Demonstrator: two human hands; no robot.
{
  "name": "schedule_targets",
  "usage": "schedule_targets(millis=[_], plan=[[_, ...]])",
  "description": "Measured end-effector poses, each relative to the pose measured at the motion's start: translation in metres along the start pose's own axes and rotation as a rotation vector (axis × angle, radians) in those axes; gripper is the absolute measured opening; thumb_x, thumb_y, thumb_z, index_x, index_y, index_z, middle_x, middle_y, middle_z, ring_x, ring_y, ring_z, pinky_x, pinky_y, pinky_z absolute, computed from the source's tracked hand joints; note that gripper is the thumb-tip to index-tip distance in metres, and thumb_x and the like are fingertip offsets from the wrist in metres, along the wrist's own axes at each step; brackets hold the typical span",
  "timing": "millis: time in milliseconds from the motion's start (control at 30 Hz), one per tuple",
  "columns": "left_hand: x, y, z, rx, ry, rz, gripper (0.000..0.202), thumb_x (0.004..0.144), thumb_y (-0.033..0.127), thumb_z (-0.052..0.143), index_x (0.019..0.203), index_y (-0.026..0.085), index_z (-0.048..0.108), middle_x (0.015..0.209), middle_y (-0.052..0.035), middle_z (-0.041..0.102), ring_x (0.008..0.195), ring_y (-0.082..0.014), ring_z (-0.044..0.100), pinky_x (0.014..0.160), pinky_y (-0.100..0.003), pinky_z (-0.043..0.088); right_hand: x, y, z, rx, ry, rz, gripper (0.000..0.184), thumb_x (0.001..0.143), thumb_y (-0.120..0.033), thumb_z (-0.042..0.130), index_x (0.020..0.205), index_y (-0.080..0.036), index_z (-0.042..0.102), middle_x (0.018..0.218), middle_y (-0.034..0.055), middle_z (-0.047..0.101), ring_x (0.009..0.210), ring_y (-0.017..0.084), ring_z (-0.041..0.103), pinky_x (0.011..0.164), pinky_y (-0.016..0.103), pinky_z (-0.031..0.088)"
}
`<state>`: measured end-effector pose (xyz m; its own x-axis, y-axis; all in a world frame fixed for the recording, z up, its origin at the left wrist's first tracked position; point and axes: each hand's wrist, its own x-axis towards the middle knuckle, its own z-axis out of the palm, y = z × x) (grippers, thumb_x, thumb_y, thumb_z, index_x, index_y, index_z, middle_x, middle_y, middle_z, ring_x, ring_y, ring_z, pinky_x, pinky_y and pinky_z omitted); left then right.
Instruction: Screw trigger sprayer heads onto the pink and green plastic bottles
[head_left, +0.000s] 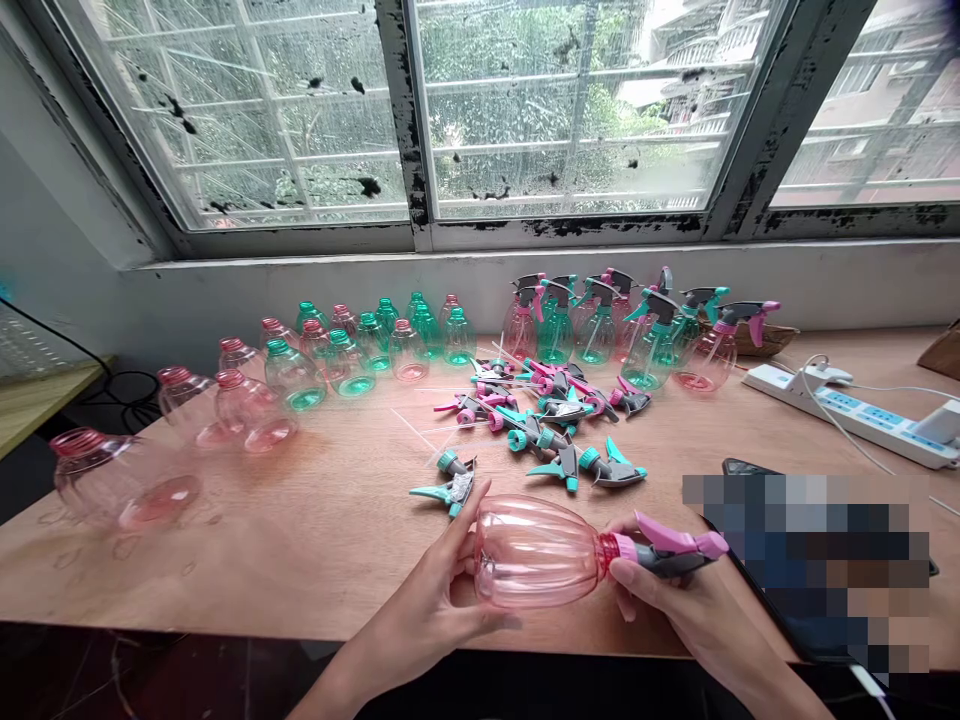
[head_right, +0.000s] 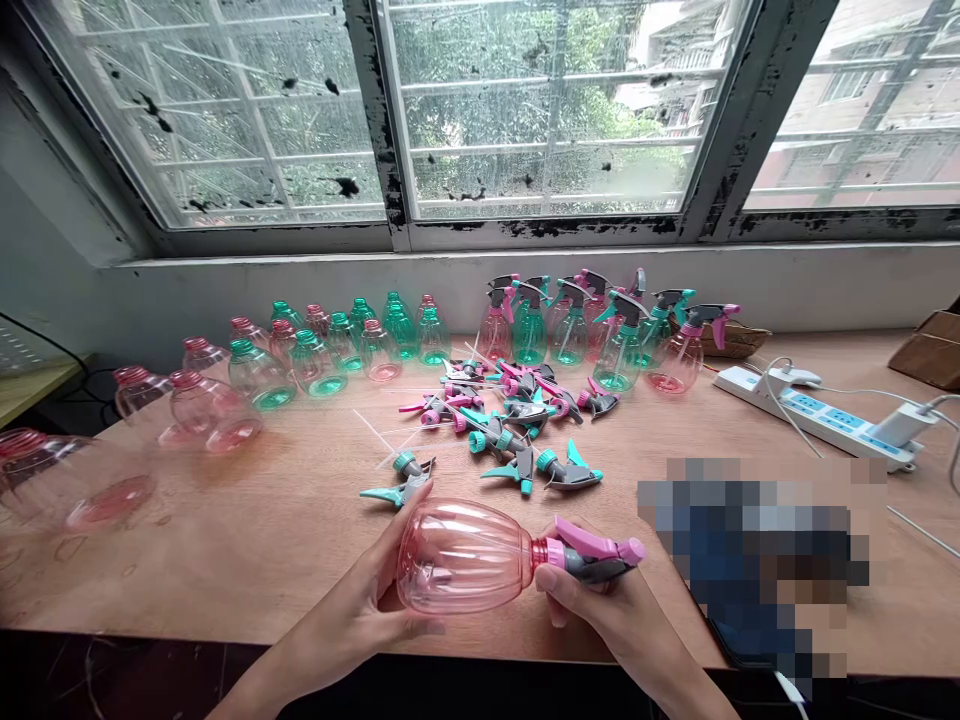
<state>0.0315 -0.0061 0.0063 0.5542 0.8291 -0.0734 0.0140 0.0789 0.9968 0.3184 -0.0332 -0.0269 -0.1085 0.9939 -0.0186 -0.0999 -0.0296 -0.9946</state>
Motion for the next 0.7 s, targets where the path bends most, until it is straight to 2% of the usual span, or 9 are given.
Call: schedule_targets(millis=[100, 167, 267, 333, 433, 500, 700], plan=[[-0.0002, 0.0015, -0.0002, 0.046, 0.01, -0.006, 0.116, 0.085, 0.029, 0.086, 0.169, 0.035, 0.005, 0.138, -0.0096, 0.059, 0.131, -0.0297, 0.055, 0.108, -0.037, 0.049, -0.0003, -0.0002, 0.0006, -0.002, 0.01, 0.007, 0.026, 0.089, -0.046, 0.08, 0.093, -0.023, 0.07, 0.061, -0.0037, 0.067, 0.062, 0.019, 0.057, 0.069, 0.035, 0.042], [0.0, 0.0019, -0.0007, 0.056, 0.009, -0.009, 0.113, 0.087, 0.028, 0.083, 0.168, 0.036, 0.005, 0.152, -0.0113, 0.05, 0.126, -0.0276, 0.058, 0.105, -0.036, 0.051, -0.0005, -0.0017, 0.0013, -0.017, 0.01, 0.006, 0.025, 0.088, -0.046, 0.081, 0.089, -0.023, 0.07, 0.061, -0.0036, 0.067, 0.062, 0.02, 0.058, 0.07, 0.035, 0.043], [0.0011, -0.0004, -0.0028, 0.068, 0.022, 0.018, 0.104, 0.09, 0.028, 0.08, 0.168, 0.038, 0.013, 0.165, -0.0097, 0.035, 0.127, -0.0259, 0.056, 0.105, -0.034, 0.051, -0.0009, -0.004, 0.0021, -0.059, 0.009, 0.006, 0.025, 0.087, -0.046, 0.081, 0.084, -0.023, 0.072, 0.06, -0.0031, 0.067, 0.063, 0.02, 0.058, 0.071, 0.035, 0.044], [0.0015, -0.0035, -0.0046, 0.082, 0.019, 0.047, 0.095, 0.094, 0.03, 0.076, 0.167, 0.04, 0.016, 0.162, -0.0089, 0.039, 0.125, -0.0243, 0.056, 0.105, -0.034, 0.05, -0.0012, -0.0052, 0.0025, -0.08, 0.017, 0.013, 0.026, 0.087, -0.047, 0.082, 0.087, -0.022, 0.074, 0.06, -0.0028, 0.067, 0.063, 0.02, 0.058, 0.069, 0.034, 0.044], [0.0014, -0.0064, -0.0057, 0.098, 0.002, 0.064, 0.086, 0.101, 0.036, 0.067, 0.168, 0.039, 0.013, 0.136, -0.0081, 0.058, 0.108, -0.0199, 0.06, 0.105, -0.035, 0.049, -0.0016, -0.0065, 0.0034, -0.075, 0.018, 0.008, 0.027, 0.086, -0.048, 0.083, 0.089, -0.022, 0.076, 0.061, -0.0029, 0.066, 0.061, 0.019, 0.057, 0.065, 0.032, 0.042], [0.0012, -0.0052, -0.0047, 0.097, -0.001, 0.065, 0.085, 0.103, 0.04, 0.064, 0.168, 0.038, 0.01, 0.123, -0.0061, 0.062, 0.106, -0.0197, 0.06, 0.107, -0.037, 0.048, -0.0016, -0.0072, 0.0042, -0.066, 0.017, 0.002, 0.027, 0.085, -0.048, 0.083, 0.089, -0.022, 0.076, 0.061, -0.003, 0.066, 0.06, 0.018, 0.057, 0.063, 0.031, 0.042], [0.0002, 0.0009, -0.002, 0.088, -0.008, 0.003, 0.121, 0.083, 0.037, 0.087, 0.168, 0.035, 0.001, 0.126, -0.0058, 0.06, 0.122, -0.0254, 0.056, 0.119, -0.041, 0.038, -0.0006, -0.007, 0.0053, -0.05, 0.013, -0.002, 0.027, 0.083, -0.046, 0.085, 0.092, -0.022, 0.076, 0.061, -0.004, 0.065, 0.059, 0.017, 0.056, 0.06, 0.029, 0.04]])
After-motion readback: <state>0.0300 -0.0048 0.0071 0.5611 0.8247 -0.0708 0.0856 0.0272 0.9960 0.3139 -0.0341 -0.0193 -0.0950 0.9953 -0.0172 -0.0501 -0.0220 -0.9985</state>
